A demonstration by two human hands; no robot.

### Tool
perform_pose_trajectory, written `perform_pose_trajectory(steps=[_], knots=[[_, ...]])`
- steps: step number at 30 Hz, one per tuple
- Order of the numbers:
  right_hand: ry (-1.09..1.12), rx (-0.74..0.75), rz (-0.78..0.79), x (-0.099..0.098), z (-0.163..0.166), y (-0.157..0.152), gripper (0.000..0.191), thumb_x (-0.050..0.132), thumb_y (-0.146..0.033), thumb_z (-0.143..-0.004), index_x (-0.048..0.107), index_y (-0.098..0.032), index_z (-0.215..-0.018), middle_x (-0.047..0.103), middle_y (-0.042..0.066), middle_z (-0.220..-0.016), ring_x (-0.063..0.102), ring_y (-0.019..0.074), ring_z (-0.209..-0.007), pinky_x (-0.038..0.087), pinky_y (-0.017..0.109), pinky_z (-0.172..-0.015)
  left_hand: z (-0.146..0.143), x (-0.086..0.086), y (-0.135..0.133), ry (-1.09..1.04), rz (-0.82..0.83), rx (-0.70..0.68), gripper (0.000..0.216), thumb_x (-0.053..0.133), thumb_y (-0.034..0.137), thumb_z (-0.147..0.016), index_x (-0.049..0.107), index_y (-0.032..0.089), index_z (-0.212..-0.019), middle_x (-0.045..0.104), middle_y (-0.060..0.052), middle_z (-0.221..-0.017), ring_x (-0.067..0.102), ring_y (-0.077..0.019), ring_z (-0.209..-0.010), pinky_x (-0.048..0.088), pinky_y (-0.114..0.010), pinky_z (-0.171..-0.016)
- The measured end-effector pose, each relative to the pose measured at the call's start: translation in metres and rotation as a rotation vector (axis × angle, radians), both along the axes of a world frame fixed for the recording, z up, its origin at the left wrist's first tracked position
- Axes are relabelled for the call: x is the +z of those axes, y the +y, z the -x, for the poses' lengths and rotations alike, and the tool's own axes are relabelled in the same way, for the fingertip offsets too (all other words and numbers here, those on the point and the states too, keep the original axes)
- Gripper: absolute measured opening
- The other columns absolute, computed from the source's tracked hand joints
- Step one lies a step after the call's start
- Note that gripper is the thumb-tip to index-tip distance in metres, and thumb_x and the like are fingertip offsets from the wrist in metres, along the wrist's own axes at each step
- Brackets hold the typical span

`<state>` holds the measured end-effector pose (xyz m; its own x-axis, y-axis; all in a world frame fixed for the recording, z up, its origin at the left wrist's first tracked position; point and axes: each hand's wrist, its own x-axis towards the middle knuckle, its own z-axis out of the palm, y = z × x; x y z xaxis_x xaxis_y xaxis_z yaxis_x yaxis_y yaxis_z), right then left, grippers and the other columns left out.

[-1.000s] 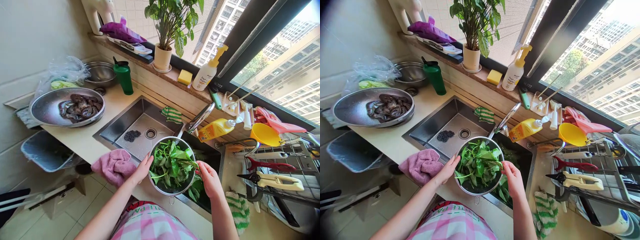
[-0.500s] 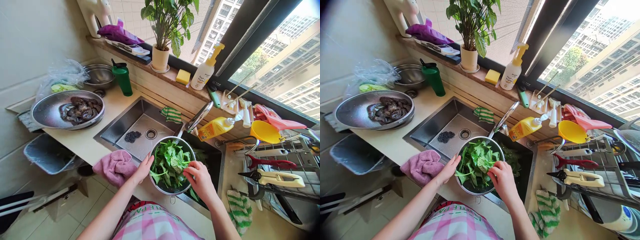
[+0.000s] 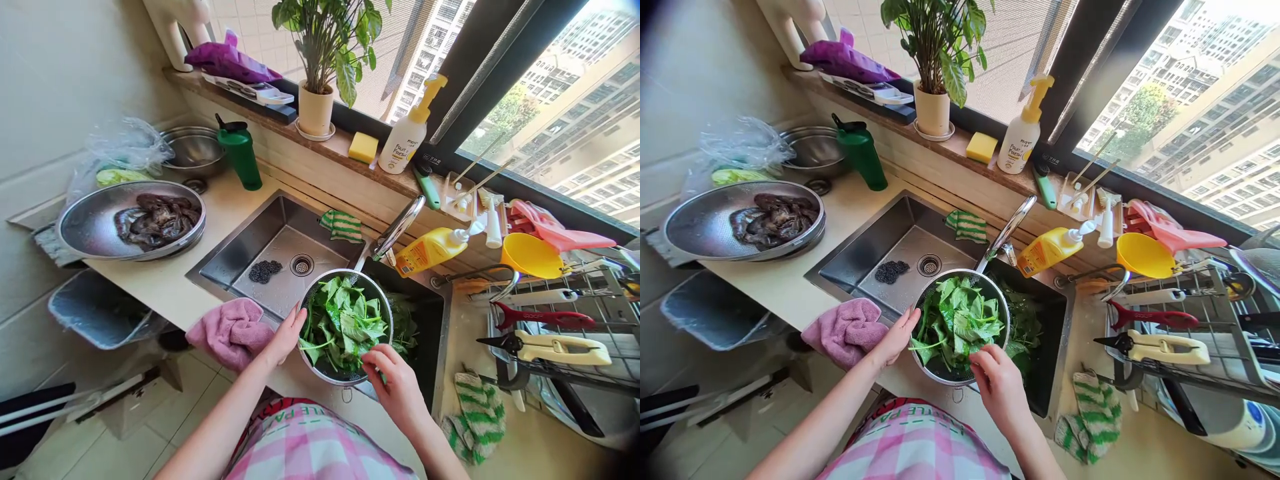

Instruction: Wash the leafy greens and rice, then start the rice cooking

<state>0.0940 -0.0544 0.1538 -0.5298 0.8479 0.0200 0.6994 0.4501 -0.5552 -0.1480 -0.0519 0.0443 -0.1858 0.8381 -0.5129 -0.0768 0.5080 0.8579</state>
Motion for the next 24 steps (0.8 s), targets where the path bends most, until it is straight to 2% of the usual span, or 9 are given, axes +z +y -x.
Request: perform_pose_trajectory(steps=[3,8,10,12,16,20,24], knots=[[0.034,-0.148,-0.078,-0.006,0.006,0.014,0.025,0.049,-0.026,-0.089,0.059,-0.024,-0.112,0.061,0.007,-0.104,0.061,0.0138,-0.076,0.050,0.025,-0.065,-0.001,0.001,0.000,-0.014,-0.025,0.004,0.060,0.039,0.052,-0.089,0.039,0.022,-0.140,0.035,-0.003,-0.150,0.012,-0.0206,-0.143,0.016,-0.035,-0.117],[0.046,-0.195,-0.015,-0.005,0.017,0.053,0.020,0.046,-0.029,-0.089,0.064,-0.022,-0.087,0.062,0.003,-0.082,0.060,0.0144,-0.071,0.048,0.026,-0.064,-0.001,-0.001,0.000,-0.049,-0.070,0.008,0.059,0.039,0.051,-0.089,0.039,0.022,-0.140,0.033,-0.002,-0.151,0.015,-0.0200,-0.143,0.013,-0.035,-0.117],[0.080,-0.267,-0.033,-0.002,0.017,0.067,0.019,0.047,-0.031,-0.088,0.064,-0.022,-0.088,0.062,0.003,-0.082,0.059,0.0145,-0.070,0.047,0.026,-0.063,-0.002,-0.002,0.000,-0.048,-0.085,0.006,0.060,0.039,0.052,-0.089,0.038,0.021,-0.140,0.031,-0.003,-0.152,0.015,-0.0195,-0.143,0.013,-0.035,-0.117],[0.002,-0.304,-0.056,0.001,0.018,0.076,0.020,0.049,-0.032,-0.087,0.065,-0.022,-0.094,0.063,0.004,-0.087,0.058,0.0145,-0.068,0.045,0.027,-0.061,-0.002,-0.002,-0.001,-0.038,-0.095,0.002,0.061,0.039,0.052,-0.089,0.038,0.021,-0.141,0.031,-0.003,-0.152,0.015,-0.0194,-0.143,0.013,-0.034,-0.117],[-0.191,-0.206,-0.104,0.003,0.036,0.082,0.025,0.046,-0.028,-0.088,0.065,-0.025,-0.104,0.063,0.005,-0.100,0.060,0.0169,-0.079,0.044,0.028,-0.066,-0.003,0.000,0.000,-0.021,-0.113,-0.014,0.060,0.039,0.052,-0.089,0.036,0.022,-0.141,0.034,-0.003,-0.151,0.022,-0.0196,-0.141,0.015,-0.034,-0.116],[-0.338,-0.079,0.012,-0.002,0.062,0.080,0.017,0.052,-0.028,-0.086,0.069,-0.023,-0.085,0.063,0.007,-0.086,0.059,0.0204,-0.082,0.043,0.029,-0.067,-0.005,0.003,0.000,-0.024,-0.174,-0.046,0.059,0.038,0.050,-0.089,0.035,0.021,-0.141,0.037,-0.004,-0.149,0.030,-0.0182,-0.139,0.018,-0.032,-0.116],[-0.374,-0.075,0.137,-0.007,0.065,0.084,0.011,0.059,-0.024,-0.081,0.067,-0.021,-0.074,0.062,0.005,-0.080,0.058,0.0194,-0.078,0.040,0.029,-0.064,-0.006,-0.001,-0.003,-0.035,-0.152,-0.021,0.058,0.039,0.049,-0.090,0.037,0.021,-0.140,0.035,-0.004,-0.150,0.025,-0.0173,-0.141,0.016,-0.032,-0.116]])
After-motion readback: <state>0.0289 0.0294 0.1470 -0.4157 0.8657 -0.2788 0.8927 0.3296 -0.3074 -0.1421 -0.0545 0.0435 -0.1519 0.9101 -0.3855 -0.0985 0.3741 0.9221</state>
